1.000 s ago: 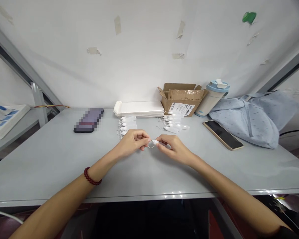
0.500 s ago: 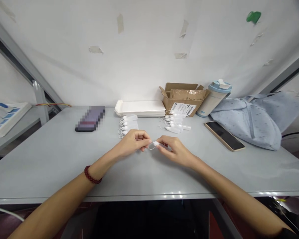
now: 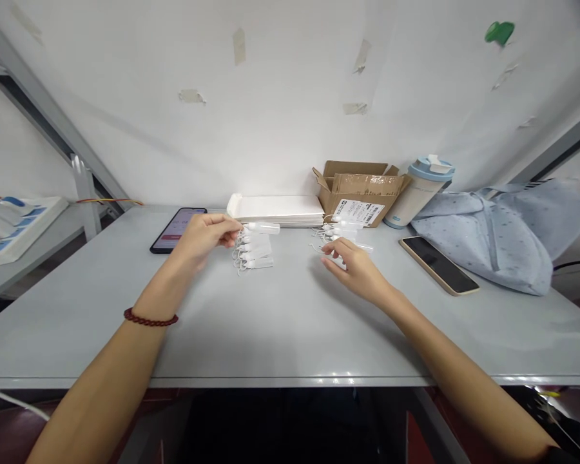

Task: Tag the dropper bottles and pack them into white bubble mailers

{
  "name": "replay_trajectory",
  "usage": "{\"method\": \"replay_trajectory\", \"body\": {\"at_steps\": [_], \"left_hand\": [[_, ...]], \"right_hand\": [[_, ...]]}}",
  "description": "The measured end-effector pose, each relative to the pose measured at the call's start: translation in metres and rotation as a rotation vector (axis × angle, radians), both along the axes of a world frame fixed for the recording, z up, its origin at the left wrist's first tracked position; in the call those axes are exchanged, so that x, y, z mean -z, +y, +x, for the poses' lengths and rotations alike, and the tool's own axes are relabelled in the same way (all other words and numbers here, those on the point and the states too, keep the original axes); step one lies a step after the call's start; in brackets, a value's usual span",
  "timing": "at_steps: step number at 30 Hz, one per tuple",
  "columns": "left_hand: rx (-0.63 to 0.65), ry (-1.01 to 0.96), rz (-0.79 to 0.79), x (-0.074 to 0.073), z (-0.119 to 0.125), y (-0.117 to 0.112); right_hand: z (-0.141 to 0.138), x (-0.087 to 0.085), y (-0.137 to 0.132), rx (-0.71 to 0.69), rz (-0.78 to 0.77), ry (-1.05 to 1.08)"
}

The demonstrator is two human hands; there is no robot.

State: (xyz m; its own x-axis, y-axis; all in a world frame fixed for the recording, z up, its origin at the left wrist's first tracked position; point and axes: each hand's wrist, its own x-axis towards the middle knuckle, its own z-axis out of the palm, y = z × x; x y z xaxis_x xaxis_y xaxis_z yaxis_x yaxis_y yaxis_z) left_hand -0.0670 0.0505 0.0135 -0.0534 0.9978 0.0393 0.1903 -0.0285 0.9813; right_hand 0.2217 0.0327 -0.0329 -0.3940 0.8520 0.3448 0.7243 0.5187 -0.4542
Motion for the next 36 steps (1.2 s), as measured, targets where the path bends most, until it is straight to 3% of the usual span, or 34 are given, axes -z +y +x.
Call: {"method": "replay_trajectory", "body": {"at_steps": [9, 25, 36], "left_hand": [[-0.030, 0.051, -0.155, 0.008, -0.006, 0.005], [-0.087, 0.277, -0.245, 0.025, -0.014, 0.018], [-0.211, 0.664, 0.050, 0.025, -0.003, 0.012]], "right_hand": [[0.013, 0.006, 0.013, 0.152, -0.047, -0.308], [0.010, -0.004, 0.009, 0.235, -0.045, -0.462], [0.008, -0.005, 0.008, 0.270, -0.098, -0.531]]}}
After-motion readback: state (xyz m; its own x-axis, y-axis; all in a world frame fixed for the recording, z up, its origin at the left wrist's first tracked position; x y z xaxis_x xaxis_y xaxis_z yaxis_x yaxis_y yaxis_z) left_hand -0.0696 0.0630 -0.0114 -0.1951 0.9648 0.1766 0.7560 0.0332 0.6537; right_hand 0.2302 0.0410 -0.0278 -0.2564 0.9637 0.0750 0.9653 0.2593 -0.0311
